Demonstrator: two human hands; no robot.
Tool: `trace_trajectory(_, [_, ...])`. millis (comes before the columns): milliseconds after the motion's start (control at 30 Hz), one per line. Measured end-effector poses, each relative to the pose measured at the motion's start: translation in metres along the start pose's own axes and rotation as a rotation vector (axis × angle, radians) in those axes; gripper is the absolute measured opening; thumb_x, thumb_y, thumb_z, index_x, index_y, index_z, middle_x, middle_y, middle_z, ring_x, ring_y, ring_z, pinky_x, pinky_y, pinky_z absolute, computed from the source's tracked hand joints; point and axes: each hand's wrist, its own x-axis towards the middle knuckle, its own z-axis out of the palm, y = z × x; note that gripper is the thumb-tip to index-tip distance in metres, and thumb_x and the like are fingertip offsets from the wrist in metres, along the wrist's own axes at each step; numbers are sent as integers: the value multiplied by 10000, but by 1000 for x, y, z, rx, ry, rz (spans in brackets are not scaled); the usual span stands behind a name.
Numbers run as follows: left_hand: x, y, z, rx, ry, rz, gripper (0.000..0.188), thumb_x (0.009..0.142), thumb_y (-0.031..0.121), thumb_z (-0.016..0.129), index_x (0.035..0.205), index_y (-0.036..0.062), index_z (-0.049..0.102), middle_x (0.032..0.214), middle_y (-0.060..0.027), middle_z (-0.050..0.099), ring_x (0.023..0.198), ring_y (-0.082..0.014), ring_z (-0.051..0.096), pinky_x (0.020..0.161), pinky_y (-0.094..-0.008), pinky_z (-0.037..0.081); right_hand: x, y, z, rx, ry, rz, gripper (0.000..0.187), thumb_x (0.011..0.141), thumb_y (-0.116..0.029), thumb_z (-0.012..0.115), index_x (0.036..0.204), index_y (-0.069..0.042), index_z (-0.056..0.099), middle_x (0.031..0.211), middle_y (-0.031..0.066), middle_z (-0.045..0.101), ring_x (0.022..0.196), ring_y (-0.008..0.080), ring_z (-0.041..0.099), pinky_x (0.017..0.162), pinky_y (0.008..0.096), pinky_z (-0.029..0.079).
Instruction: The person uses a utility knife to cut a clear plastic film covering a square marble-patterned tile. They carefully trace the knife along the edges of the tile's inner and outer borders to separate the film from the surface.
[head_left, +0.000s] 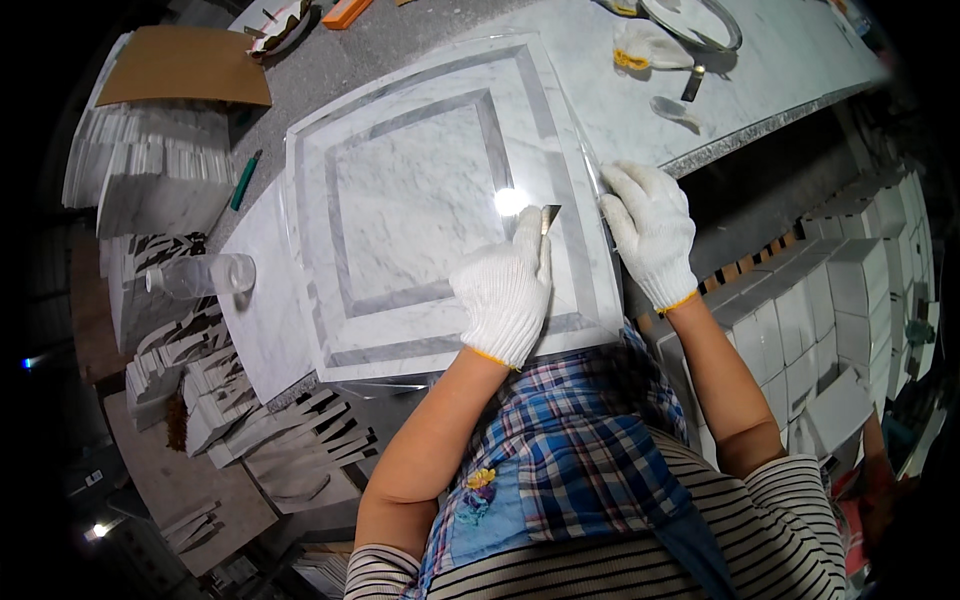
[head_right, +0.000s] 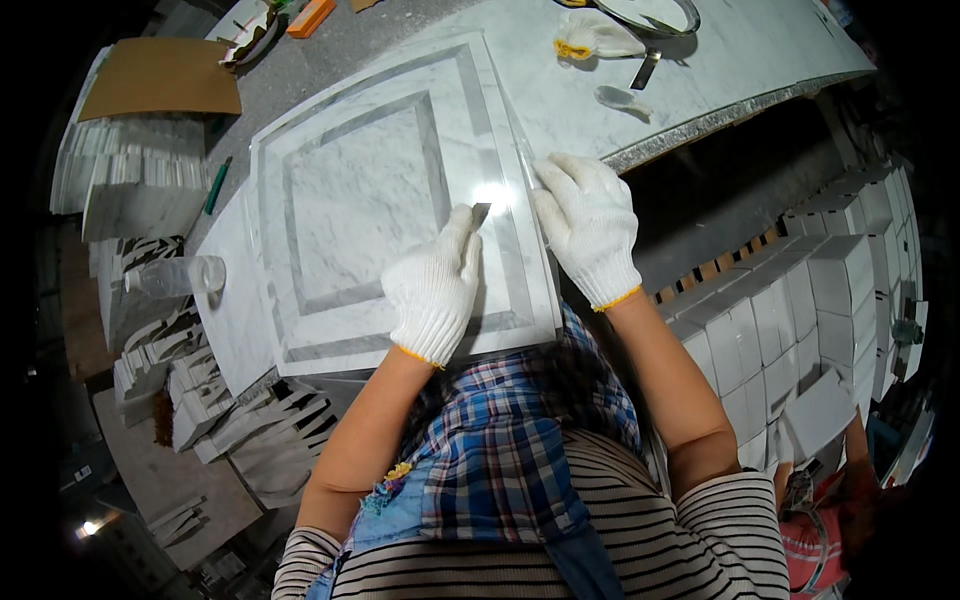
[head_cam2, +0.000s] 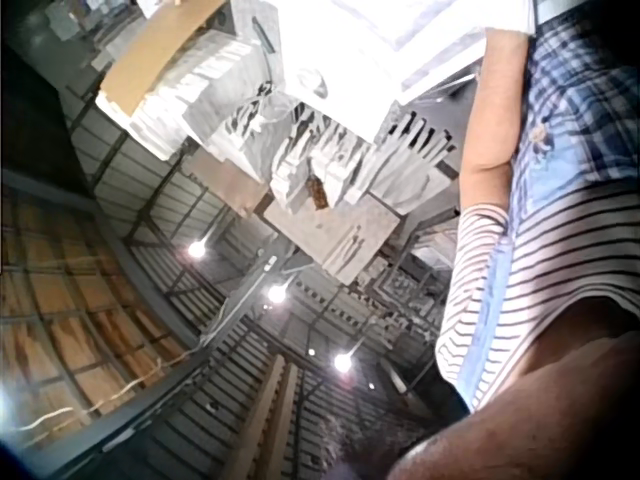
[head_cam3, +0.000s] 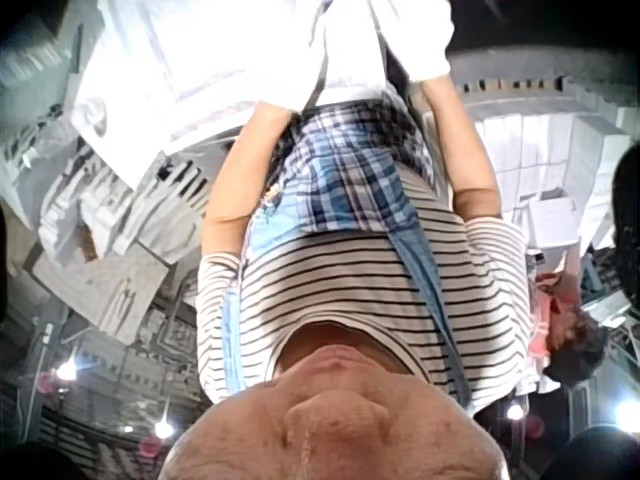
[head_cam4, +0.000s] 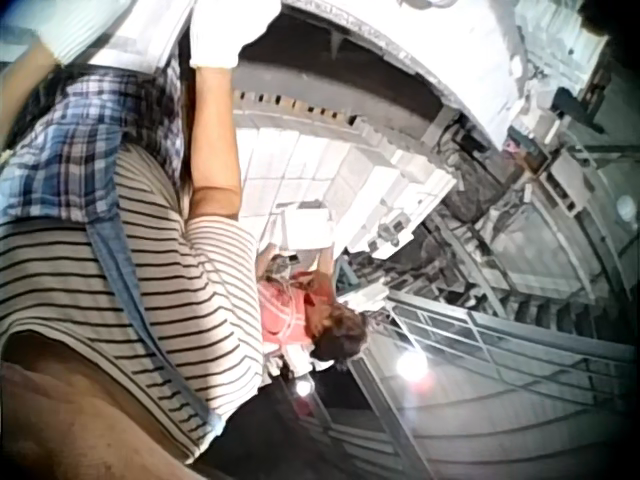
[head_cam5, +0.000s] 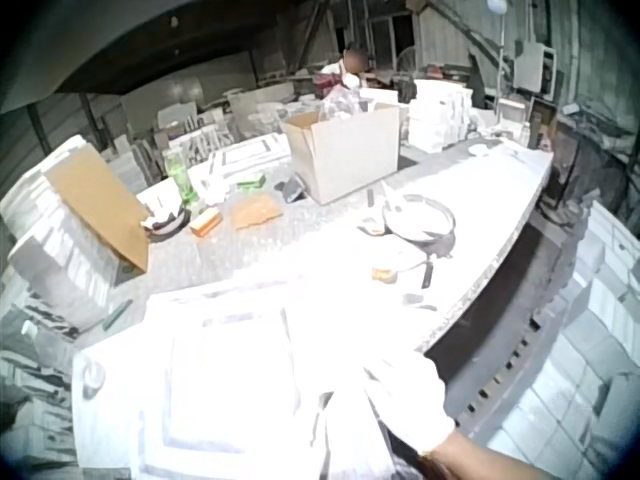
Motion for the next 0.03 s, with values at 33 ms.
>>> trace_trajectory(33, [-2, 0, 0, 9, -17, 14, 347, 964, 325, 681, 1297, 229, 659, 597, -87, 635, 529, -278, 638, 494, -419, 464, -1, -1, -2, 1, -4, 10, 316, 888, -239, 726, 1172, -101, 734, 1199, 128, 698, 1126, 337, 643, 992, 451, 490])
